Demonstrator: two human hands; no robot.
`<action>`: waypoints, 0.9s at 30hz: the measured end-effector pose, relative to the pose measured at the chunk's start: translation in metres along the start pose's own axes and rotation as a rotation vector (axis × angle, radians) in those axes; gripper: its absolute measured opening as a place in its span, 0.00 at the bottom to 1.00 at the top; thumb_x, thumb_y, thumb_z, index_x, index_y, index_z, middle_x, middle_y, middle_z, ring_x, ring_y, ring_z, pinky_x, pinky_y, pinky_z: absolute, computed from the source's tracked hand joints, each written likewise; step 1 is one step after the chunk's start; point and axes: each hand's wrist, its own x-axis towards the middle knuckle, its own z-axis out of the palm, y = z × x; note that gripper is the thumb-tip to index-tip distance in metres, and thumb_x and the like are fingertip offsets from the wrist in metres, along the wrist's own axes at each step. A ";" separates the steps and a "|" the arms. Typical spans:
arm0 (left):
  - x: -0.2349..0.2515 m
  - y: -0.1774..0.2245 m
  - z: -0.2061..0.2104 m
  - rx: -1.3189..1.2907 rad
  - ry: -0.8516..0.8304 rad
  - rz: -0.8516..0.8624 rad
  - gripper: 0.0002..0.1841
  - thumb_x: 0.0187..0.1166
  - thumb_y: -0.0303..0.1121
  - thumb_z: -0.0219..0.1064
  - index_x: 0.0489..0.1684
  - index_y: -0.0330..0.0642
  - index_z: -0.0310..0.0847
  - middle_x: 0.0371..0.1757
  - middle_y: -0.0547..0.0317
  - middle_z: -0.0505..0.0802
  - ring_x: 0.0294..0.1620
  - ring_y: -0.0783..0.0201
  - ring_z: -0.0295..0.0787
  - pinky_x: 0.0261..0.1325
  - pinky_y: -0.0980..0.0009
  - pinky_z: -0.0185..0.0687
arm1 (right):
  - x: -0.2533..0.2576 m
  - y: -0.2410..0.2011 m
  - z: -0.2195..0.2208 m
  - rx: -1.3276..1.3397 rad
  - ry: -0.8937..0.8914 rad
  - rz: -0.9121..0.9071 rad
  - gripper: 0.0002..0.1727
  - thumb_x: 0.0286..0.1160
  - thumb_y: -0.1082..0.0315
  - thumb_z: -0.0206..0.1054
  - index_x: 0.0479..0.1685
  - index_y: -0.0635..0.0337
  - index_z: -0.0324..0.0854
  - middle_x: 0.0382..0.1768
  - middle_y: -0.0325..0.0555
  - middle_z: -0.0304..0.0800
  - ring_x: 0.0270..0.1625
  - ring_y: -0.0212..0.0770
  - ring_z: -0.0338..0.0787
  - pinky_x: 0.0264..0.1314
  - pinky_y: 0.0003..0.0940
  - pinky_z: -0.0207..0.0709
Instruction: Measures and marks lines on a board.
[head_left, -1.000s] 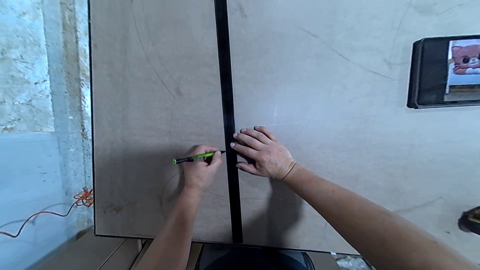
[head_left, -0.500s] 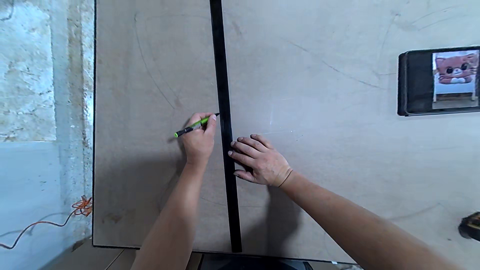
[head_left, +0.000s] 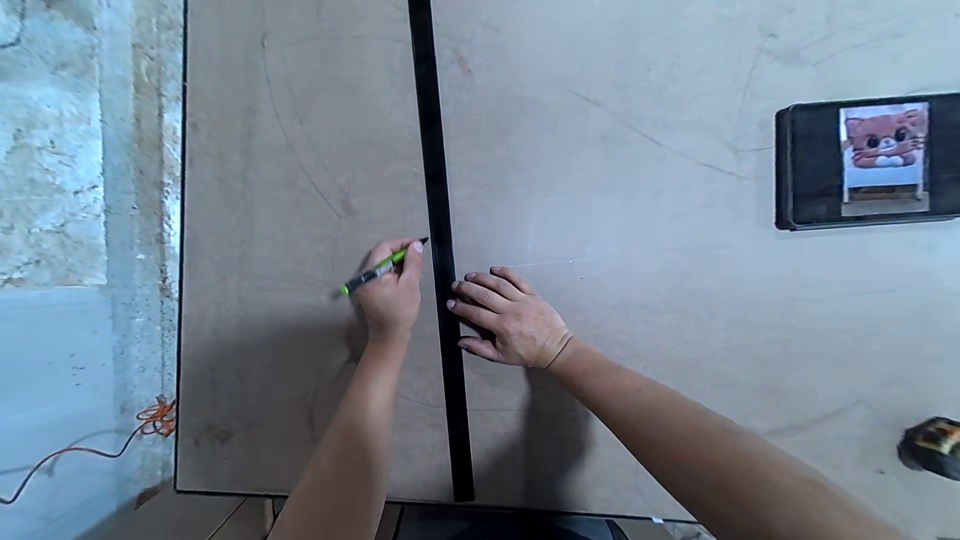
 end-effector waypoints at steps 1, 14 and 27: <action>-0.017 -0.004 -0.006 0.059 -0.005 0.048 0.12 0.86 0.38 0.66 0.55 0.40 0.88 0.43 0.59 0.97 0.41 0.69 0.96 0.47 0.68 0.95 | 0.001 0.000 0.000 0.000 -0.008 -0.001 0.31 0.81 0.33 0.56 0.74 0.37 0.84 0.82 0.39 0.78 0.87 0.45 0.71 0.92 0.52 0.56; -0.210 0.019 0.028 0.445 -0.380 0.478 0.20 0.92 0.39 0.56 0.79 0.49 0.80 0.84 0.49 0.80 0.92 0.47 0.63 0.94 0.41 0.53 | -0.093 0.018 -0.034 0.078 0.016 0.115 0.26 0.87 0.48 0.53 0.75 0.47 0.82 0.87 0.34 0.72 0.92 0.45 0.64 0.94 0.57 0.51; -0.146 0.072 0.093 0.010 -0.134 -0.068 0.15 0.88 0.36 0.61 0.59 0.40 0.91 0.43 0.61 0.98 0.41 0.70 0.94 0.50 0.69 0.90 | -0.217 0.095 -0.084 0.062 0.004 0.256 0.48 0.70 0.23 0.58 0.83 0.47 0.74 0.89 0.43 0.69 0.92 0.46 0.63 0.95 0.58 0.47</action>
